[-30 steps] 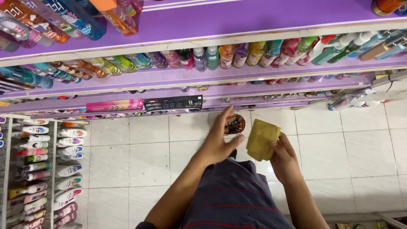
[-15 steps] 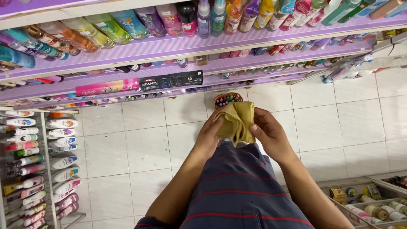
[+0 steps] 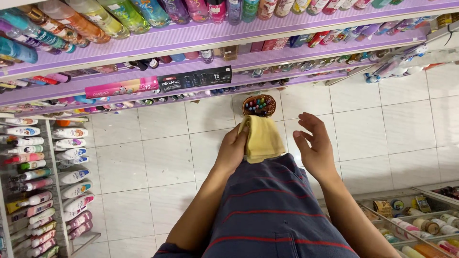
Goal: Wiping down a store shelf and then cleaning a small pink product bottle with a yellow cloth while sitting on the floor.
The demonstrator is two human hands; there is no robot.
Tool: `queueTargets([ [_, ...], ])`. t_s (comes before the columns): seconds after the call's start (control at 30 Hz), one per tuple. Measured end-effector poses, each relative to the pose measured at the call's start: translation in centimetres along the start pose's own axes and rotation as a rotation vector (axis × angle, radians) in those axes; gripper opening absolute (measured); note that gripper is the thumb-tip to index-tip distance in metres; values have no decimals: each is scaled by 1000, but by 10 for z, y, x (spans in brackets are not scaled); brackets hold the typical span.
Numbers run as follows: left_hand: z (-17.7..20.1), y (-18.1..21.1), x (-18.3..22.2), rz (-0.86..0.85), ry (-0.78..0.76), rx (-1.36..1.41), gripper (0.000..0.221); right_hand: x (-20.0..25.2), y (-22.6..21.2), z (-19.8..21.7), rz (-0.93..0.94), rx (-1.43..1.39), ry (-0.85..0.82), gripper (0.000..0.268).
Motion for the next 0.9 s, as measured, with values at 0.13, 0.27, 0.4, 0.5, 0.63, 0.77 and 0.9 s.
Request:
queueTargets([
  [0.13,-2,33,17,-48,6,-249,35,12,-2,-4,161,71,-163,54],
  [0.27,-2,38,25,-234,23,-618,29,21,-2,-13,335,103,-233,62],
  [0.4,5,43,36,-413,-7,-611,11,32,-12,-18,520,145,-263,59],
  [0.5,12,53,46,-499,-47,-665,8,42,-15,-18,461,154,-234,28],
  [0.63,26,72,64,-514,-169,-513,20,45,2,-9,475,208,-160,24],
  [0.77,39,60,67,-433,-252,-270,14,43,8,0,451,252,-96,21],
  [0.9,48,37,61,-366,-170,-52,11,41,8,3,446,220,-127,18],
])
Point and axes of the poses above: each hand's wrist, its own x-axis away from the middle knuckle, its own z-axis out of the back of the hand, y = z × x, the point moved 2 cm from there along -x, towards the middle knuckle, and after that the axes turned 9 degrees about y, right-handed, at the moved point
